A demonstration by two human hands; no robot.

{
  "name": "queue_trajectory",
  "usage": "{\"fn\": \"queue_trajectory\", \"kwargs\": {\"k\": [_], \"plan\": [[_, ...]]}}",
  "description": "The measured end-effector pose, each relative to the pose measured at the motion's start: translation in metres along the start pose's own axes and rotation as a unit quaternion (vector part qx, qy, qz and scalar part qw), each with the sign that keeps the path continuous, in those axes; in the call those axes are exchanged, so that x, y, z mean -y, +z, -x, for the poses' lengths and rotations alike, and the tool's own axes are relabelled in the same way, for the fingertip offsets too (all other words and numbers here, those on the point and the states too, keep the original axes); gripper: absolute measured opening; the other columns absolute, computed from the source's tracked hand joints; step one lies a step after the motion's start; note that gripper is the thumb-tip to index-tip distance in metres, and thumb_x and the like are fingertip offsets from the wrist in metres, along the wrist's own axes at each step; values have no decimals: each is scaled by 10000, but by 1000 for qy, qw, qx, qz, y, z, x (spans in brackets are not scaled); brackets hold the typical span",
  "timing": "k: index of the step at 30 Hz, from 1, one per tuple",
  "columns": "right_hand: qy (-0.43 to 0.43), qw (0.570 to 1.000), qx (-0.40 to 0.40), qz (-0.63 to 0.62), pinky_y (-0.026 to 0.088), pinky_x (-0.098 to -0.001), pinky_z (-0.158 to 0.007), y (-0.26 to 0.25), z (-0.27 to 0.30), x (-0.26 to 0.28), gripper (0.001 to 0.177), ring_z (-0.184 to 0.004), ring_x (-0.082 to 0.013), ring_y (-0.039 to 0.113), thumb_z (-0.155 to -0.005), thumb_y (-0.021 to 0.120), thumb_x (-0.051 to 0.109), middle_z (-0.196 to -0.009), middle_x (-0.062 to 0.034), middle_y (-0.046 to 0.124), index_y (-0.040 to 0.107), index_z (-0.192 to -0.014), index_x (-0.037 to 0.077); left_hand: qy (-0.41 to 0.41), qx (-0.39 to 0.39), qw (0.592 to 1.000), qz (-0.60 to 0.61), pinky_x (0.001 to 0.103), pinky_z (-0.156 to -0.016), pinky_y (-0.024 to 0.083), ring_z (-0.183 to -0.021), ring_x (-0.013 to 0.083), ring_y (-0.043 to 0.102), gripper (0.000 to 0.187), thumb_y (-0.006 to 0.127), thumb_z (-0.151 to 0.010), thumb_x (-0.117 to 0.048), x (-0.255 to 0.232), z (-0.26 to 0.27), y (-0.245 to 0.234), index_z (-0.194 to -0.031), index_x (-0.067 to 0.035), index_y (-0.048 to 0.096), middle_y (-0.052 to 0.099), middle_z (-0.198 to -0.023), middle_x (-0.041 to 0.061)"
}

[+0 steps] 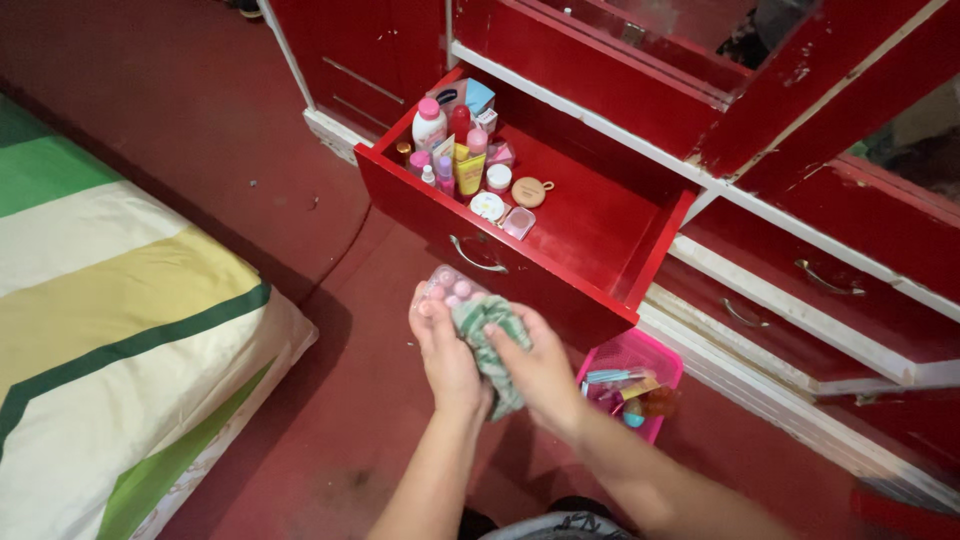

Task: The person sits on the floor and wipes various cosmetic items with a cloth, including compacts, tubes, and palettes, then places them into an open drawer of a red dresser.

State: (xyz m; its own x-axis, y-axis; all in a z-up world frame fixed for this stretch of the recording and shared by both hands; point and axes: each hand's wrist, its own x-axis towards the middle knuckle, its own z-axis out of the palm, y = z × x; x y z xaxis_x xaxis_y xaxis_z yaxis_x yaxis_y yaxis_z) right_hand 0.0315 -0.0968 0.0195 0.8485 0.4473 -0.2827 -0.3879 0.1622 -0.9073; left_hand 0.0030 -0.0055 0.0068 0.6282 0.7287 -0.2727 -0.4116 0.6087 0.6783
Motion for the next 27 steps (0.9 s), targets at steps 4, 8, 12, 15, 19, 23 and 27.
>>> {"fn": "queue_trajectory", "kwargs": {"k": [4, 8, 12, 15, 19, 23, 27], "plan": [[5, 999, 50, 21, 590, -312, -751, -26, -28, 34, 317, -860, -147, 697, -953, 662, 113, -1038, -83, 721, 609, -1248, 7, 28, 124, 989, -74, 348, -952, 528, -1100, 188, 622, 461, 612, -998, -74, -19, -14, -12, -1418, -21, 429, 616, -1256, 123], [-59, 997, 26, 33, 595, -291, -764, -30, -44, 58, 307, -877, -124, 703, -974, 658, 151, -1030, -69, 732, 619, -1233, -10, -103, 161, 965, -182, 289, -879, 567, -1005, 140, 670, 525, 656, -885, -22, -34, -12, -17, -1382, -96, 502, 661, -1153, 63], [-121, 992, -9, -41, 595, -281, -770, -7, -40, 50, 295, -872, -124, 702, -1036, 600, 223, -1033, -61, 726, 593, -1229, 0, -77, 106, 989, -67, 311, -811, 581, -919, 134, 636, 433, 661, -900, -35, -15, 1, -3, -1283, -53, 461, 629, -1105, 58], [-128, 991, -28, -41, 571, -275, -772, 5, -33, 31, 302, -895, -113, 674, -1059, 562, 244, -1057, -60, 713, 592, -1245, 9, -48, 62, 995, -65, 288, -774, 543, -862, 137, 607, 368, 671, -938, -26, -2, 4, 0, -1241, -40, 464, 627, -1078, 78], [-153, 988, -7, -37, 545, -266, -878, 6, -27, 8, 335, -1006, -98, 638, -1063, 555, 221, -1145, -57, 677, 558, -1324, 12, -5, 32, 998, -53, 263, -824, 536, -919, 105, 599, 305, 664, -968, -24, 9, 0, 2, -1214, -7, 484, 613, -1073, 75], [-120, 993, 9, 13, 538, -270, -923, 1, -22, -6, 377, -1056, -102, 640, -1021, 558, 151, -1177, -53, 672, 530, -1371, 14, -67, 6, 998, -8, 281, -788, 557, -899, 126, 633, 252, 587, -961, -91, 10, -9, 1, -1177, -22, 477, 630, -1038, 69], [-74, 996, 47, 33, 558, -294, -879, -11, -21, 5, 401, -1003, -119, 654, -964, 616, 116, -1151, -61, 689, 559, -1347, 11, -91, 65, 988, -107, 300, -809, 536, -922, 143, 622, 278, 618, -970, -44, -7, -21, -10, -1205, -2, 476, 628, -1080, 113]]}}
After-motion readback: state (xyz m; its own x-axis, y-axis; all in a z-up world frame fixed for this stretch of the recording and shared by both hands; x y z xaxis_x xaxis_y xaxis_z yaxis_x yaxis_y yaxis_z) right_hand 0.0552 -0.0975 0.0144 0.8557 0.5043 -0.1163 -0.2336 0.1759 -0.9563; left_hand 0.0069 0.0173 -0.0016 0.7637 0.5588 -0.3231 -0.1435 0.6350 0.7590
